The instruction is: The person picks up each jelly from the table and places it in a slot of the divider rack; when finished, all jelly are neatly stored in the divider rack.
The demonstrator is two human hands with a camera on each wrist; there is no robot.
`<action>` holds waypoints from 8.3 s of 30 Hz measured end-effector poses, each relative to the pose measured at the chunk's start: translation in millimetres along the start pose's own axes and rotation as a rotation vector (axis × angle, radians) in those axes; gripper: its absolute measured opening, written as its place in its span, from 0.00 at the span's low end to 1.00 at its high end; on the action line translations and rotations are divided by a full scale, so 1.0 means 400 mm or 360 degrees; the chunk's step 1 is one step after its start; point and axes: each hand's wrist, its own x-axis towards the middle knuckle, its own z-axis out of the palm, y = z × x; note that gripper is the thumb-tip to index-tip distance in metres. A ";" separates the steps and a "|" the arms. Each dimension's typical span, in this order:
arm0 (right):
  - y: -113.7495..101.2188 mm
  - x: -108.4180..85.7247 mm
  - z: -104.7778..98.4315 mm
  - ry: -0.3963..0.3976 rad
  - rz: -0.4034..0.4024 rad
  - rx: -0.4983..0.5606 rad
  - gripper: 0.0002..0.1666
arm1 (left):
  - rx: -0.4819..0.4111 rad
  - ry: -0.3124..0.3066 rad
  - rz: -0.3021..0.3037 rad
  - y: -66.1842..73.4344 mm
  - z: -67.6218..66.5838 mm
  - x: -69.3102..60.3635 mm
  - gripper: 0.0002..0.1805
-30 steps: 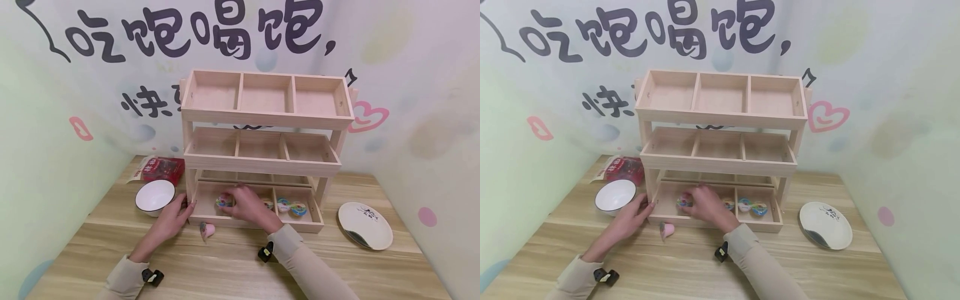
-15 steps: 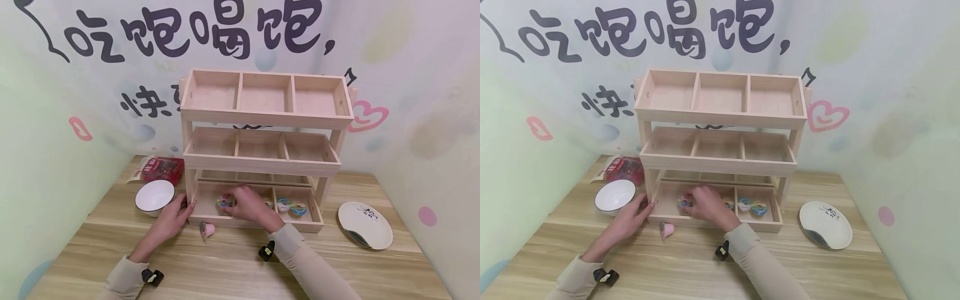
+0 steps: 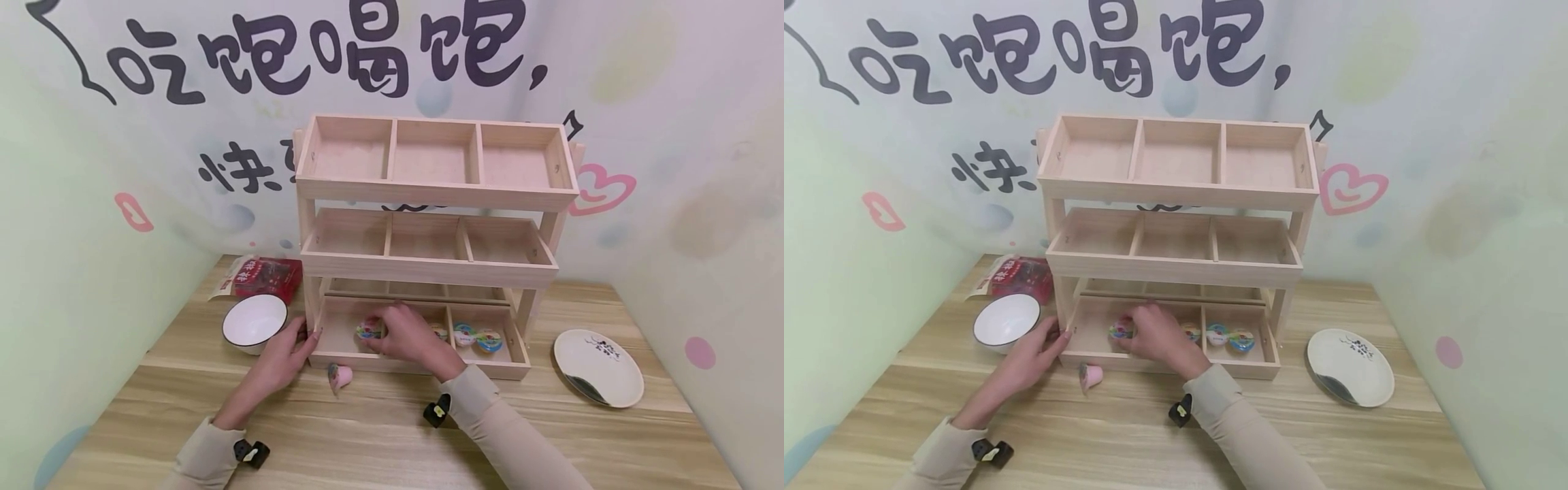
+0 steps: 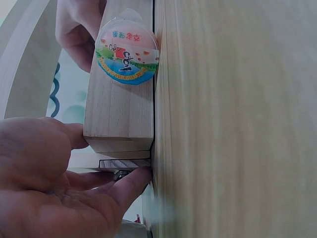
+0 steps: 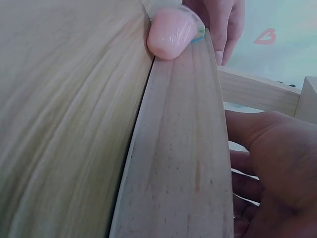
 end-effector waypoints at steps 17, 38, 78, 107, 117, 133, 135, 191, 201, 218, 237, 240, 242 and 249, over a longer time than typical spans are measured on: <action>-0.122 -0.088 0.038 0.0137 -0.0336 0.0235 0.15 | 0.0002 0.0046 0.0091 -0.005 0.006 0.002 0.27; -0.141 -0.135 0.113 0.0235 -0.0358 -0.0381 0.09 | 0.0021 0.0056 0.0078 -0.007 0.003 -0.003 0.26; -0.128 -0.137 0.091 0.0164 -0.0473 -0.0331 0.08 | 0.0004 0.0072 0.0136 -0.024 0.008 0.004 0.28; -0.114 -0.153 0.081 0.0102 -0.0468 -0.0517 0.33 | 0.0009 0.0051 0.0065 0.000 0.002 -0.002 0.27; -0.113 -0.162 0.082 0.0036 -0.0414 -0.0466 0.33 | 0.0006 0.0001 -0.0009 0.004 -0.001 -0.001 0.28; -0.122 -0.132 0.054 0.0084 -0.0395 -0.0171 0.29 | -0.0015 -0.0008 -0.0005 0.002 -0.005 0.000 0.27; -0.123 -0.126 0.044 0.0097 -0.0361 -0.0121 0.29 | -0.0016 0.0002 0.0005 0.000 -0.003 0.000 0.27; -0.046 0.057 0.084 0.0135 -0.0059 -0.0126 0.27 | 0.0001 0.0022 0.0031 -0.004 -0.001 0.000 0.25; -0.047 0.053 0.081 0.0147 -0.0031 -0.0122 0.27 | 0.0001 0.0064 0.0104 -0.013 0.003 0.001 0.25; -0.048 0.052 0.077 0.0142 -0.0010 -0.0115 0.27 | 0.0005 0.0045 0.0095 -0.013 0.003 0.004 0.27; -0.046 0.052 0.085 0.0158 -0.0003 -0.0105 0.26 | 0.0021 0.0052 0.0113 -0.021 0.005 0.003 0.27; -0.045 0.052 0.085 0.0156 0.0002 -0.0089 0.27 | 0.0004 0.0066 0.0111 -0.014 0.005 0.002 0.27; -0.043 0.052 0.084 0.0154 0.0008 -0.0084 0.26 | -0.0002 0.0076 0.0118 -0.010 0.005 0.002 0.26; -0.040 0.052 0.088 0.0155 0.0006 -0.0075 0.26 | 0.0022 0.0096 0.0169 -0.022 0.009 0.004 0.26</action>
